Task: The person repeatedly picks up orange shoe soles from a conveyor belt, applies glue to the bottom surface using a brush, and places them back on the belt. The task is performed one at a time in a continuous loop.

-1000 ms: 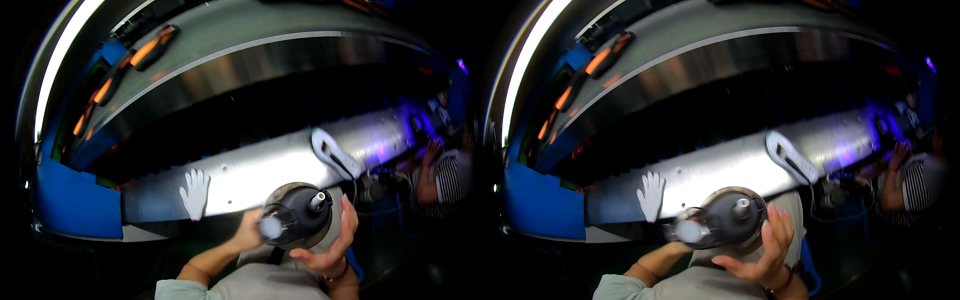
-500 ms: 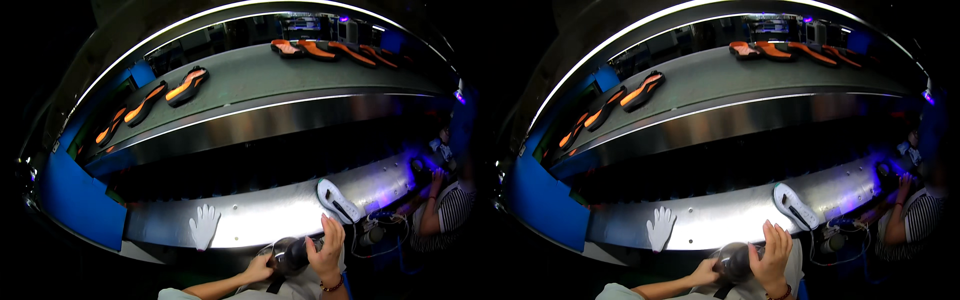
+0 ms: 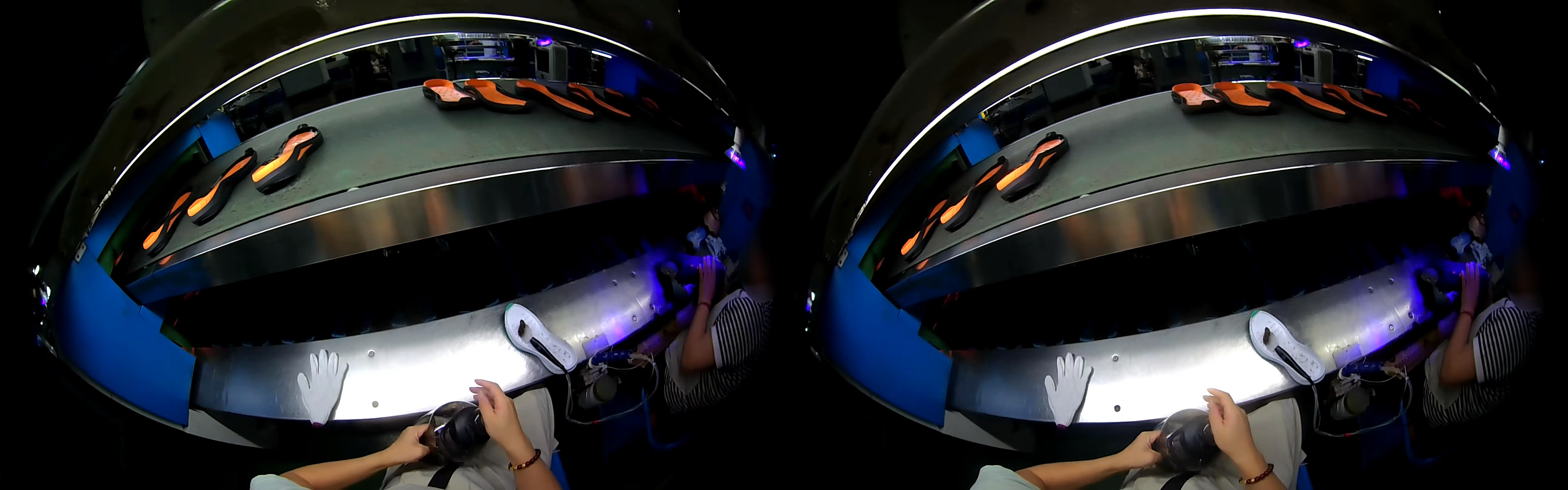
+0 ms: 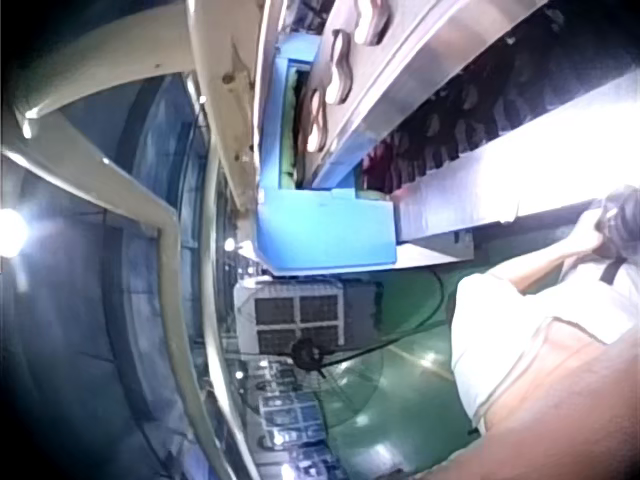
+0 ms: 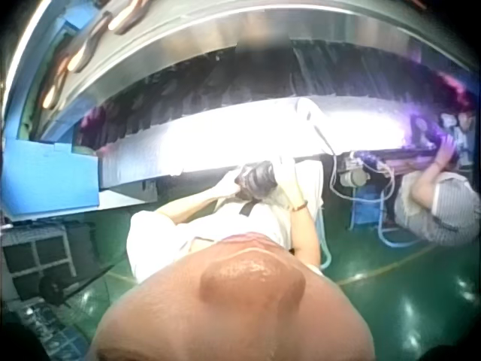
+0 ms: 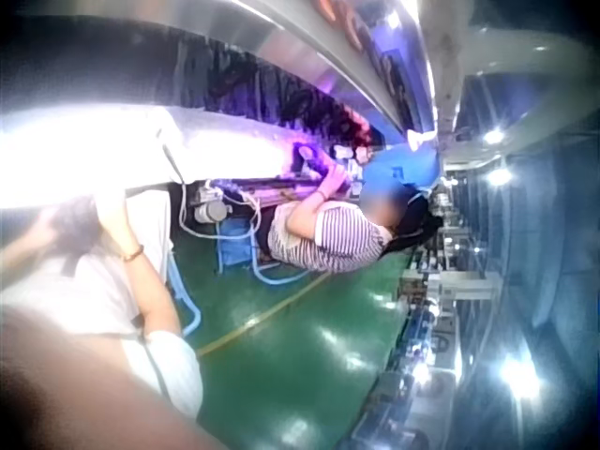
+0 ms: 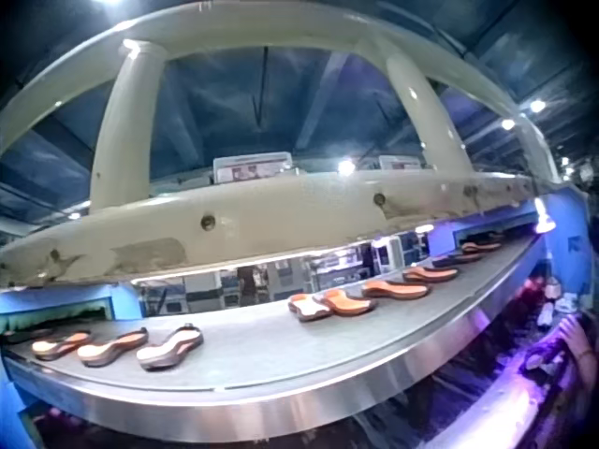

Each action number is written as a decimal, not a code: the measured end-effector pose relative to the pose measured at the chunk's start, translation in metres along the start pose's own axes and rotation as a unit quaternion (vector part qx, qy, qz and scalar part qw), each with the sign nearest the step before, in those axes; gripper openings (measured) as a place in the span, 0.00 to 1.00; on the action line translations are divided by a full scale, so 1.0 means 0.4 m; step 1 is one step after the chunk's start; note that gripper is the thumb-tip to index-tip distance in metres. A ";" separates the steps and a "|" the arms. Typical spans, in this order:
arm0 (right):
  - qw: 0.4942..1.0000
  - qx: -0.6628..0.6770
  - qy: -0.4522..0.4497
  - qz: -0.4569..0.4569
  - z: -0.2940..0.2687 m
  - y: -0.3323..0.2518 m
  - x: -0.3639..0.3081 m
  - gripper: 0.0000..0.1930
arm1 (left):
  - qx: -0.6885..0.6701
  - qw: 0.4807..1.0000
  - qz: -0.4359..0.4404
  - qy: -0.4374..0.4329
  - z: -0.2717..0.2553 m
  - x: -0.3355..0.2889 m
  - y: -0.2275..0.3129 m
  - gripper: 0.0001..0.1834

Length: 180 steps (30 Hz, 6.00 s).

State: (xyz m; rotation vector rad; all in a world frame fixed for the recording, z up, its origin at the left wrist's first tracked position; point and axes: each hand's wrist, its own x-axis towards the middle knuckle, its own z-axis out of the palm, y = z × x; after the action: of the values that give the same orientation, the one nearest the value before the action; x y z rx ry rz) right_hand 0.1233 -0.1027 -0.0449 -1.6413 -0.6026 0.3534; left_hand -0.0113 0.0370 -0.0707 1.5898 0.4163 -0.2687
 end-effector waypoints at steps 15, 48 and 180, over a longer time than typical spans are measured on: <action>0.993 0.034 -0.061 0.099 0.011 0.076 0.041 0.13 | -0.029 1.000 -0.003 -0.004 -0.018 0.038 -0.048 0.06; 0.873 -0.452 0.044 0.177 -0.097 0.272 -0.186 0.27 | -0.232 0.757 0.248 0.559 -0.367 -0.043 0.000 0.12; 0.960 0.278 0.001 0.048 -0.106 -0.133 0.093 0.08 | -0.571 0.801 0.136 -0.116 0.010 0.191 0.210 0.41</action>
State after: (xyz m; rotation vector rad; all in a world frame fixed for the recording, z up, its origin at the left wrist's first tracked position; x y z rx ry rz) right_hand 0.1674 -0.1123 0.0184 -1.1297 -0.3748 0.5373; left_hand 0.0937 0.0384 -0.0268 0.3887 0.0855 0.0384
